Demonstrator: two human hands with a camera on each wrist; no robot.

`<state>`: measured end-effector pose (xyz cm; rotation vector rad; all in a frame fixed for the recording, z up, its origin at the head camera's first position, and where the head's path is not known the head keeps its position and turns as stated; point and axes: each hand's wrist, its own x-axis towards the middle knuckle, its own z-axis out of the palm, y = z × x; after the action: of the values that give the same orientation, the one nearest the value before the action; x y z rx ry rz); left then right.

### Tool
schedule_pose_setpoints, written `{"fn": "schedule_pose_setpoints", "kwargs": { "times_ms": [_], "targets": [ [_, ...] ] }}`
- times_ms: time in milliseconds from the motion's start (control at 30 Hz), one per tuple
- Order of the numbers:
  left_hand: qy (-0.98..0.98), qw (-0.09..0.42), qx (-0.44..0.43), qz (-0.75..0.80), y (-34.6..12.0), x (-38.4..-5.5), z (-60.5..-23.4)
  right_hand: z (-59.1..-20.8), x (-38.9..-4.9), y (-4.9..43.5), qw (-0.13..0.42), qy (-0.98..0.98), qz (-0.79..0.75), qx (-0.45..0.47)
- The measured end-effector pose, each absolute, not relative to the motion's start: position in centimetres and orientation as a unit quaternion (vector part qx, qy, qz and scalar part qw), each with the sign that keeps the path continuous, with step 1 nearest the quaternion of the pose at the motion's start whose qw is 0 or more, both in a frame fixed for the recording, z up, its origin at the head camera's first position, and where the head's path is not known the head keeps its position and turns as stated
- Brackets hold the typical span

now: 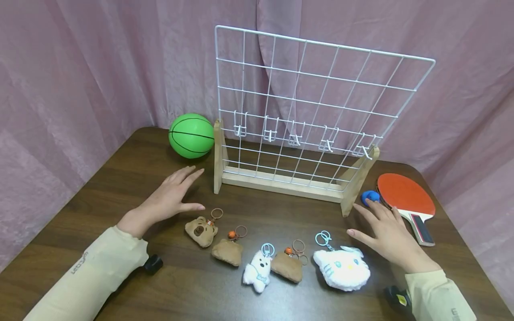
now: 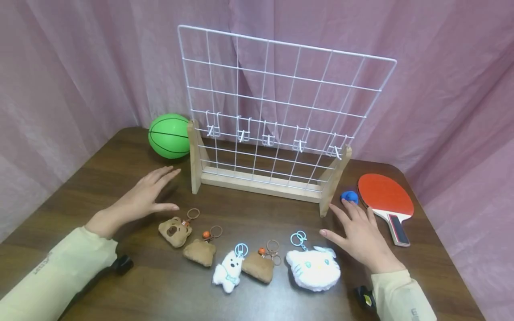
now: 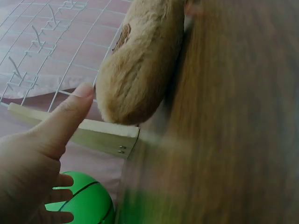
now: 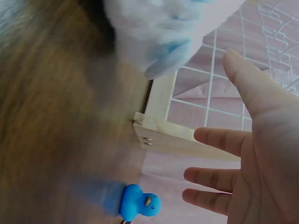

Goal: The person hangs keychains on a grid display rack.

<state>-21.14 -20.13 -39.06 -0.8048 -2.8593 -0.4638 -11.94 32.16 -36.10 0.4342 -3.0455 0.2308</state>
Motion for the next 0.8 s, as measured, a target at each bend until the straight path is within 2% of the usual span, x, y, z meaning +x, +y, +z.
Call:
{"fn": "schedule_pose_setpoints", "kwargs": {
  "times_ms": [200, 800],
  "targets": [
    [-0.940, 0.090, -0.263, -0.200, -20.1, -21.5, -38.8, -35.4, -11.9, 31.6, 0.037, -0.983, 0.088, 0.154],
    [-0.890, 0.075, -0.225, -0.389, -17.8, -23.6, -38.4, -34.3, -11.7, 28.8, 0.063, -0.966, 0.141, 0.210]
  ]
}}
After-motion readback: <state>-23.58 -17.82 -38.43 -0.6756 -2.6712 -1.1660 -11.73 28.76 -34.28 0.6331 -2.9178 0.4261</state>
